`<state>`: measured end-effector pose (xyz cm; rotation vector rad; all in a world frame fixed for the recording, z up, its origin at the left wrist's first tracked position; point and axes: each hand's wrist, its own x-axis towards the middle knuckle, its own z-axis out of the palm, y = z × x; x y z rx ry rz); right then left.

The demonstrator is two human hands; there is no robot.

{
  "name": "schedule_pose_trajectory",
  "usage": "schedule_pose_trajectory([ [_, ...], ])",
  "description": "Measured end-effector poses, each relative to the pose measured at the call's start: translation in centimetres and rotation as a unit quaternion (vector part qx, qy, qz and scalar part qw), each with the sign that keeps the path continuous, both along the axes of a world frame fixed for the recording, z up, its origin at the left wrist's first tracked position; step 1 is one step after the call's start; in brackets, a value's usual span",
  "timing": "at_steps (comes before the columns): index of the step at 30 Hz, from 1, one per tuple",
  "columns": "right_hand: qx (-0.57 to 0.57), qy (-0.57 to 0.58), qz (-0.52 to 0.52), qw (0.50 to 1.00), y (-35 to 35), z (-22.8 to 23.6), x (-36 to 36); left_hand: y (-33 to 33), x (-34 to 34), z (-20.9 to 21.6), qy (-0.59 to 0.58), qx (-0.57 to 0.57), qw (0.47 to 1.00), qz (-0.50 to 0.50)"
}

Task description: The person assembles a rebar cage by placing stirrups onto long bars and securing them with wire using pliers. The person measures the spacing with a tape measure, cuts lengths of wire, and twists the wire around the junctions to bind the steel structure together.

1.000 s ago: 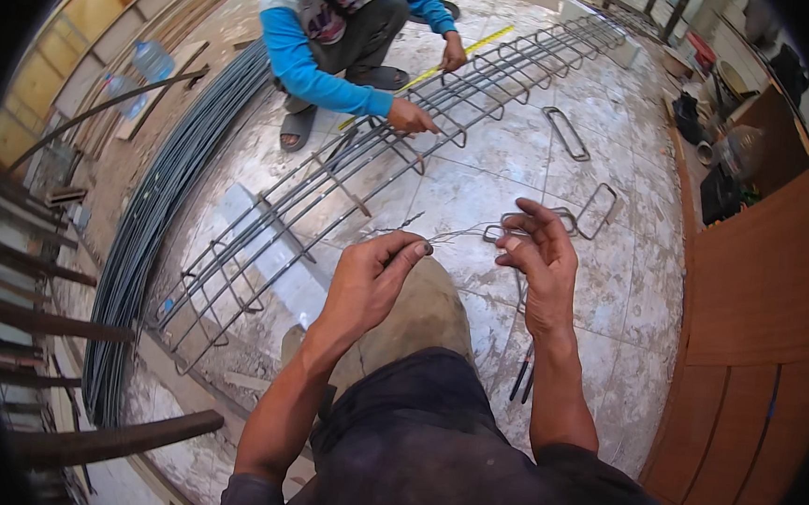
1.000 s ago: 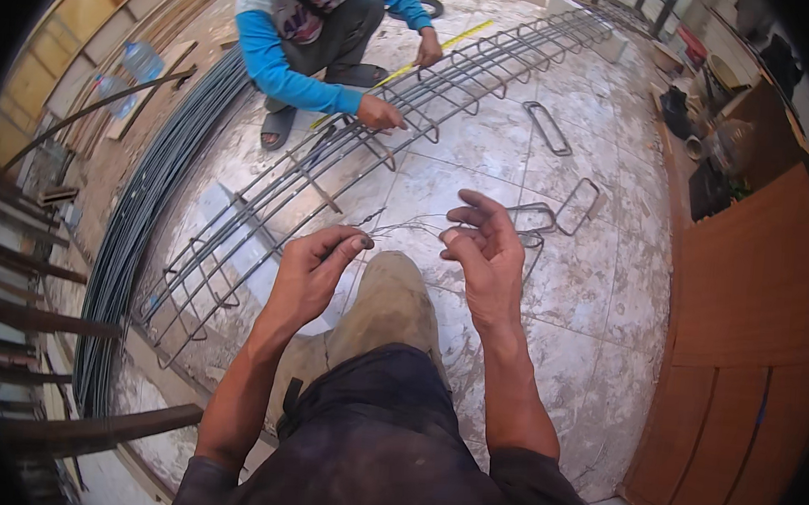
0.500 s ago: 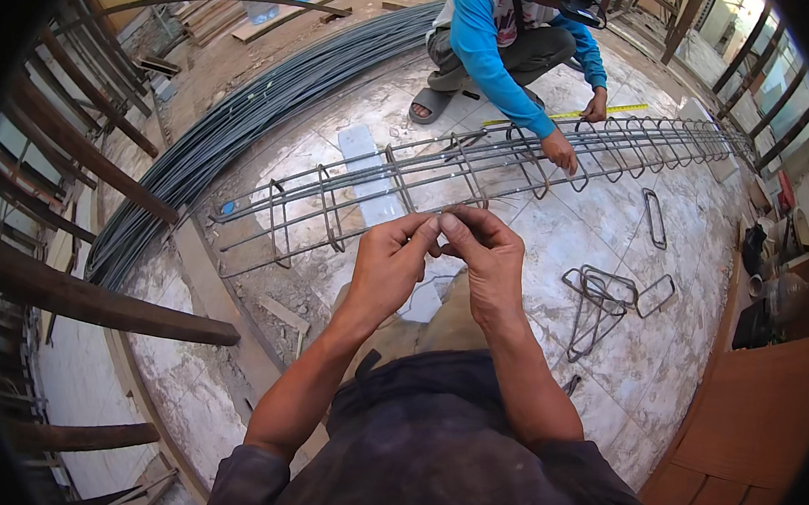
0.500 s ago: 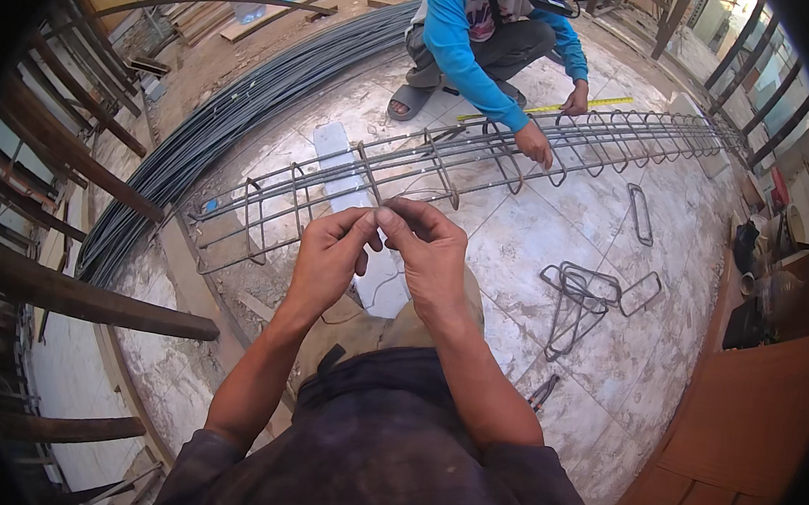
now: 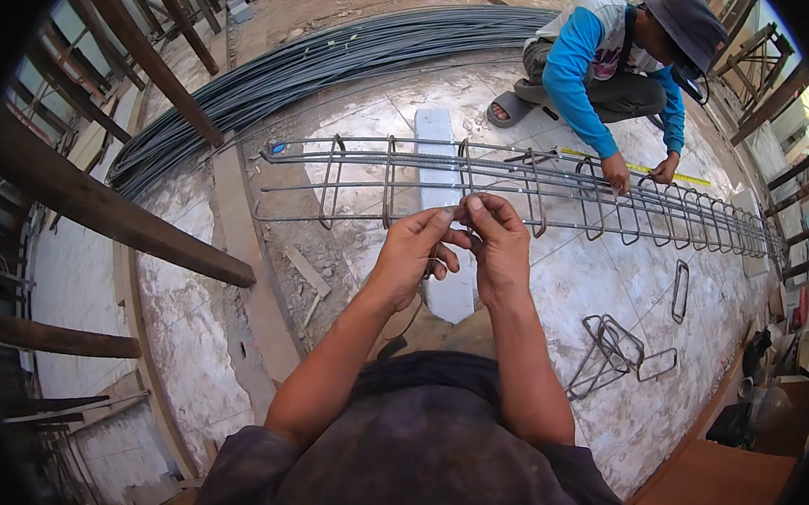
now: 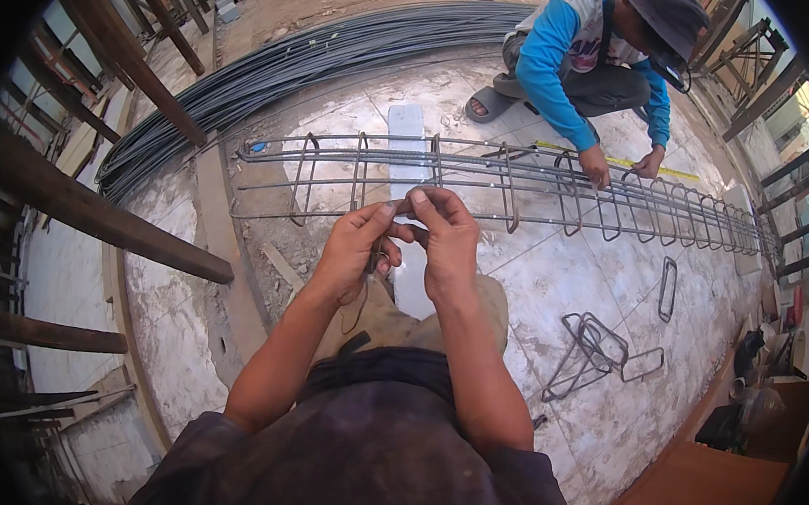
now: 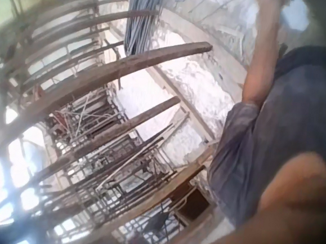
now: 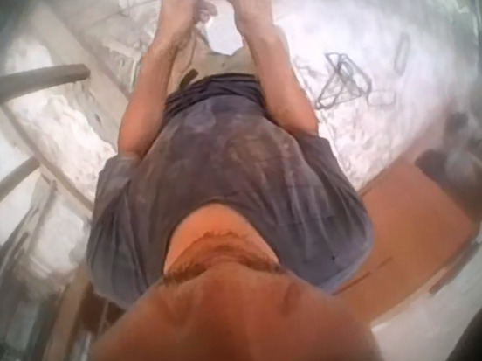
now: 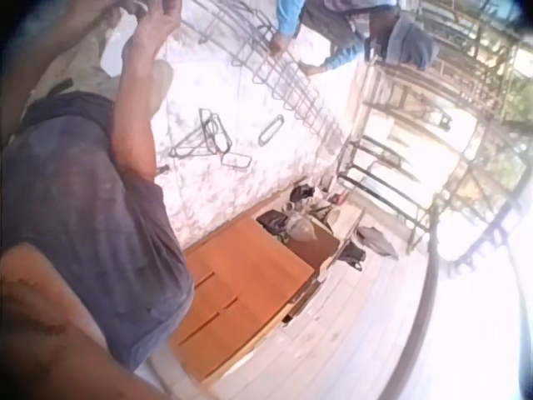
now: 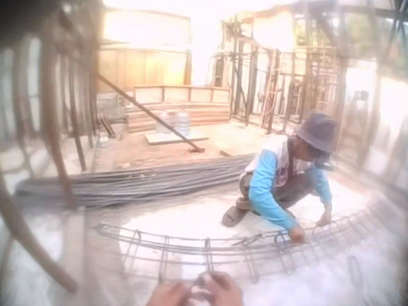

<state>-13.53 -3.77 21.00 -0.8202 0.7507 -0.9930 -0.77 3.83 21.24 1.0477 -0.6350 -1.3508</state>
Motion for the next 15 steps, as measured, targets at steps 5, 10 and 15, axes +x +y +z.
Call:
schedule_pose_trajectory([
  [5,0.038,0.011,0.026,0.999,-2.6,-0.6,-0.5,1.9,2.3,-0.6,0.099,0.064,0.993,-0.024],
  [10,-0.005,0.101,0.142,0.985,0.7,-0.2,0.3,2.2,2.9,-2.0,0.093,0.032,0.990,0.100],
  [15,-0.129,0.114,0.090,0.981,2.0,-1.1,2.0,1.5,1.1,-2.4,0.023,0.034,0.989,0.143],
])
